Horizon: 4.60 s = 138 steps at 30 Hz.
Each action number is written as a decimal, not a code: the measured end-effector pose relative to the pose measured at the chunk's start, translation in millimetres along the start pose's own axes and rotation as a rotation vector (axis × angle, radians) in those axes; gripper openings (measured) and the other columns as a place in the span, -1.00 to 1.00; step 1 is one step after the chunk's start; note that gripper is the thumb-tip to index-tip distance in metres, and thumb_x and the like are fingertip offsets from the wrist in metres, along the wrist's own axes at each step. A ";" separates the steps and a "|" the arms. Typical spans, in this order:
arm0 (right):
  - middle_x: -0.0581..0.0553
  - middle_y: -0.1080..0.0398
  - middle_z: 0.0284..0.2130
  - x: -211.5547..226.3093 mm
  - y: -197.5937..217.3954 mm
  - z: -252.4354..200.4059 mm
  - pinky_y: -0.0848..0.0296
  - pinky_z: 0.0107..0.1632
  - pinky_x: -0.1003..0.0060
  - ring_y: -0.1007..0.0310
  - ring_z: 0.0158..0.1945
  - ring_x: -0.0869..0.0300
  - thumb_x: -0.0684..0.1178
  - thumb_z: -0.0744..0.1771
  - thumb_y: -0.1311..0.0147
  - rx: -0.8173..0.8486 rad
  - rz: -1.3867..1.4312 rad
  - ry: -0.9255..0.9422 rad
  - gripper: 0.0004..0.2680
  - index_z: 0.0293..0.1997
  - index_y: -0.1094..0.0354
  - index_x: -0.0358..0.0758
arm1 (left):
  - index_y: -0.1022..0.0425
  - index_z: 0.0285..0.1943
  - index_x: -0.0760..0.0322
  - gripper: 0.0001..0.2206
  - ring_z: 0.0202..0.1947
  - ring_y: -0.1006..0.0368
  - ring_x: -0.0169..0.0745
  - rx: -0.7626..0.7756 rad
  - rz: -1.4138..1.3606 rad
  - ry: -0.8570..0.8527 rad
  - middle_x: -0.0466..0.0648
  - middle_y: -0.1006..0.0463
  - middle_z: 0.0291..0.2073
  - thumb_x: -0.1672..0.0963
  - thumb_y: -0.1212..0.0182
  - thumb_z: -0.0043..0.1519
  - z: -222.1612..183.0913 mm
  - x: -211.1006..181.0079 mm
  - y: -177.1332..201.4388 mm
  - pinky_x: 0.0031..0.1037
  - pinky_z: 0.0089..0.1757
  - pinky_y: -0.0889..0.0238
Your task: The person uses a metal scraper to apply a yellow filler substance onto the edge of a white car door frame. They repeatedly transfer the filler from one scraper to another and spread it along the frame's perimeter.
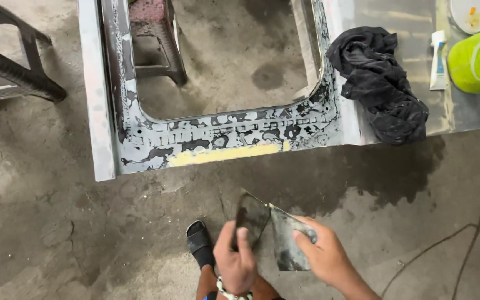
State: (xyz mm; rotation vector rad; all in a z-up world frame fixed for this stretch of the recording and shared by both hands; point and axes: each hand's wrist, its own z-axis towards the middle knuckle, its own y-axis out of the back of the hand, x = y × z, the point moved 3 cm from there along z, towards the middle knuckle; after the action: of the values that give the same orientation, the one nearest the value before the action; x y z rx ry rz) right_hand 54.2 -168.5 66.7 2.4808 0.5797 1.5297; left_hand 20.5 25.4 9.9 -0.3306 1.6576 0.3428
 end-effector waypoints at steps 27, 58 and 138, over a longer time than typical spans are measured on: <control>0.11 -0.51 -0.04 83.1 44.9 112.0 -0.35 0.00 0.20 -0.41 -0.01 0.17 -0.18 0.23 -0.18 -0.230 -1.201 0.808 -0.68 0.11 -0.48 -0.10 | -0.55 -0.08 0.39 -0.80 -0.43 -0.51 0.03 0.171 0.147 0.158 0.14 -0.56 -0.42 0.14 -0.06 0.34 -14.6 2.6 10.6 -0.34 -0.31 -0.35; 0.04 -0.46 -0.12 59.9 33.0 106.5 -0.33 -0.04 0.14 -0.37 -0.05 0.13 -0.17 0.25 -0.12 -0.126 -1.382 0.792 -0.70 0.10 -0.45 -0.11 | -0.55 -0.11 0.39 -0.80 -0.47 -0.45 0.03 0.174 0.170 0.159 0.10 -0.51 -0.49 0.13 -0.07 0.34 -1.5 -4.0 1.6 -0.33 -0.35 -0.31; -0.18 -0.53 -0.16 -61.2 45.8 141.6 -0.52 -0.04 0.08 -0.52 -0.13 0.07 -0.12 0.37 -0.12 -0.118 0.691 -0.111 -0.77 0.10 -0.37 -0.42 | -0.58 -0.09 0.42 -0.69 -0.51 -0.15 -0.36 0.003 -0.018 0.408 -0.09 -0.31 -0.60 0.05 -0.05 0.37 -7.1 44.2 10.0 -0.39 -0.42 -0.10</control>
State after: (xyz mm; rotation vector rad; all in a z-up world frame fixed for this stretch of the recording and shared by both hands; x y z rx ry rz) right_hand 166.2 -227.0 -33.0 2.7922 -0.4286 1.5290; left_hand 5.1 30.9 -32.9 -0.4336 2.0525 0.2703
